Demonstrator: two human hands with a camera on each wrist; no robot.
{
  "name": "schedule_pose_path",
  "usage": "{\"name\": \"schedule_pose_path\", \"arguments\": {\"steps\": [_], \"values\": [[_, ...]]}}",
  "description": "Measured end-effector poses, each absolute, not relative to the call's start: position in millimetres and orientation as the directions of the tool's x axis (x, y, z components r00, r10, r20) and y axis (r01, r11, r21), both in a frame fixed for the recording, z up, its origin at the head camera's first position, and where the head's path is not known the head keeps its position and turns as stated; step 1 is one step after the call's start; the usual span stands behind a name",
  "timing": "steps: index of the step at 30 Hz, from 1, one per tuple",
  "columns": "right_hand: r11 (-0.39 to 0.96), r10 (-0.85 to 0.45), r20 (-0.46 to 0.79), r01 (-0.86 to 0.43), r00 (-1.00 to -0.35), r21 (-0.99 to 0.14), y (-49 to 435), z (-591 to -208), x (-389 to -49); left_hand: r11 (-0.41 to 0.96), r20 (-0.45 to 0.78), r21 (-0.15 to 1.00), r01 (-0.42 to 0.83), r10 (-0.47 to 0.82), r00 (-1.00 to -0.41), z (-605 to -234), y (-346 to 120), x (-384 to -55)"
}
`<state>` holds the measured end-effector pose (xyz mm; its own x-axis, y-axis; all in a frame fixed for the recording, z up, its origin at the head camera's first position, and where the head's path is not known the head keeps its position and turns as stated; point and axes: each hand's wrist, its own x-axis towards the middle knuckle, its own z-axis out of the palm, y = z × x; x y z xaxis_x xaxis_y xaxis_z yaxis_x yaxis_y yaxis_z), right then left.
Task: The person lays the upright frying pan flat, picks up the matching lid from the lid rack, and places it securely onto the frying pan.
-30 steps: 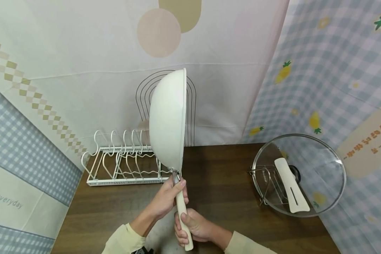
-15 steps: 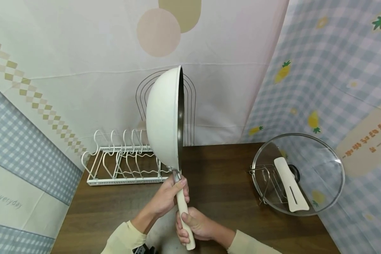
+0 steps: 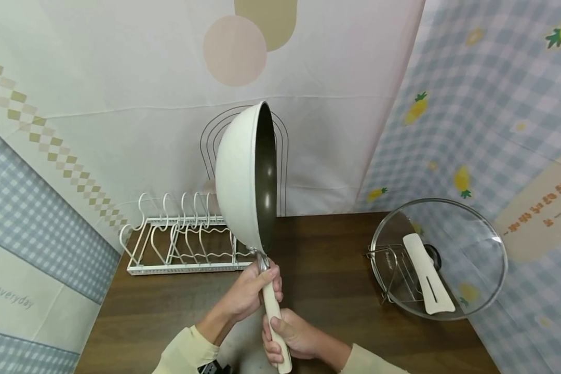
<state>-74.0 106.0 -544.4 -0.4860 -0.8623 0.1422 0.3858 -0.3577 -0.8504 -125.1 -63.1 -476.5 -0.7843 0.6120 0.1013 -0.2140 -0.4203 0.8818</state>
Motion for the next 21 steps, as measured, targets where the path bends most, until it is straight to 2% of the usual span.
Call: {"name": "schedule_pose_path", "arguments": {"steps": [12,21], "values": [[-0.354,-0.854,0.115,0.405,-0.507,-0.843,111.2,-541.4,-69.3,-0.522,0.140,0.803,-0.287,0.633,-0.761,-484.7,-59.4,-126.4],[-0.374,-0.855,0.129,0.425,-0.503,-0.824,115.2,-534.4,-66.1,-0.582,0.244,0.758,-0.294,0.671,-0.700,-483.8,-52.3,-132.5]]}}
